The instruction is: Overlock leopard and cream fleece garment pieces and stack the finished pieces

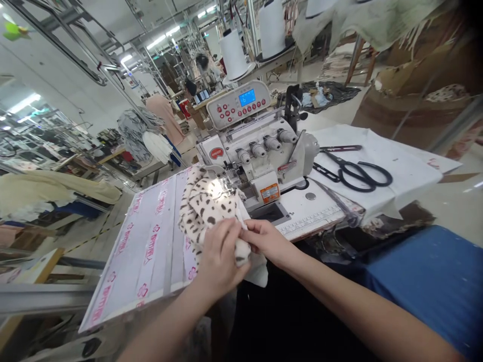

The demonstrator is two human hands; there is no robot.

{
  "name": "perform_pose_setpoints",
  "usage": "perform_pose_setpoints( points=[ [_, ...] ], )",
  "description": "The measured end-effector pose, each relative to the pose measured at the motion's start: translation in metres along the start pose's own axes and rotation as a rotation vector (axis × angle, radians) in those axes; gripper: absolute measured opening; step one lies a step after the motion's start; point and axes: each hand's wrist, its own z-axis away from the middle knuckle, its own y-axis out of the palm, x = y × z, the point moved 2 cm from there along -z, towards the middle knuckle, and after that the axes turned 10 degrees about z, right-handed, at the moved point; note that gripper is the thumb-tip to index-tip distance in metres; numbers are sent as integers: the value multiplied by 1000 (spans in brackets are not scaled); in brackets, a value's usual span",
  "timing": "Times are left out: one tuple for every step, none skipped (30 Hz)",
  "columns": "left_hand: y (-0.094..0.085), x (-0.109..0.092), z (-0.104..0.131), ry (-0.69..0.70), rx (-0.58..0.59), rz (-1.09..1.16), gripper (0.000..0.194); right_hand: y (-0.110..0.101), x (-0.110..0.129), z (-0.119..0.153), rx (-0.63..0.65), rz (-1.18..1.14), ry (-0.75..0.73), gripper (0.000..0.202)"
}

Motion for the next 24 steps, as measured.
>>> perform_pose_setpoints(
  points=[
    [2, 3, -6, -52, 23, -55, 55, 1, 2, 0, -2, -42, -3, 32],
    [2, 7, -11, -97, 48, -95, 55, 2, 5, 1, -16, -40, -19, 31],
    [2, 11, -14, -130, 71, -122, 53, 1, 7, 3, -24, -13, -43, 31],
    [1, 15, -17, -148, 88, -133, 51, 0, 9, 4, -26, 26, -72, 31],
    [-2, 18, -18, -156, 102, -125, 49, -3, 9, 6, -35, 75, -107, 29],
    [-6, 21, -18, -163, 113, -98, 47, -7, 9, 7, -74, 135, -146, 26],
    [-11, 24, -19, -180, 119, -59, 44, -11, 8, 8, -146, 197, -185, 21],
    [-17, 26, -20, -210, 120, -13, 41, -16, 6, 8, -245, 250, -213, 17],
    [-22, 28, -21, -249, 118, 37, 36, -21, 2, 7, -343, 285, -221, 20],
    [-27, 29, -22, -285, 118, 87, 32, -24, -3, 5, -399, 295, -204, 27],
    [-30, 29, -25, -309, 119, 127, 29, -25, -8, 3, -389, 274, -165, 34],
    [-32, 28, -27, -317, 121, 148, 27, -23, -14, 0, -316, 223, -113, 36],
    [-32, 26, -30, -303, 122, 150, 26, -19, -20, -2, -207, 158, -62, 35],
    [-30, 24, -32, -267, 121, 135, 26, -14, -24, -4, -104, 96, -22, 32],
    [-27, 22, -33, -221, 121, 104, 27, -9, -27, -4, -35, 43, 2, 30],
    [-23, 20, -34, -166, 124, 65, 30, -6, -30, -3, -6, 2, 15, 29],
    [-19, 18, -33, -113, 130, 23, 32, -4, -31, -2, -10, -25, 20, 29],
    [-15, 16, -32, -64, 135, -14, 33, -3, -31, 0, -25, -36, 23, 29],
    [-11, 15, -30, -25, 140, -47, 34, -2, -31, 2, -38, -30, 24, 29],
    [-8, 14, -28, 1, 142, -77, 35, -3, -31, 5, -42, -10, 24, 28],
    [-6, 14, -26, 17, 143, -98, 37, -3, -31, 7, -41, 20, 22, 26],
    [-4, 14, -23, 28, 146, -112, 40, -5, -30, 8, -44, 58, 14, 24],
    [-2, 14, -21, 34, 146, -121, 43, -6, -30, 10, -50, 99, 4, 22],
    [0, 14, -19, 38, 145, -128, 46, -8, -31, 10, -56, 139, -6, 21]
  ],
)
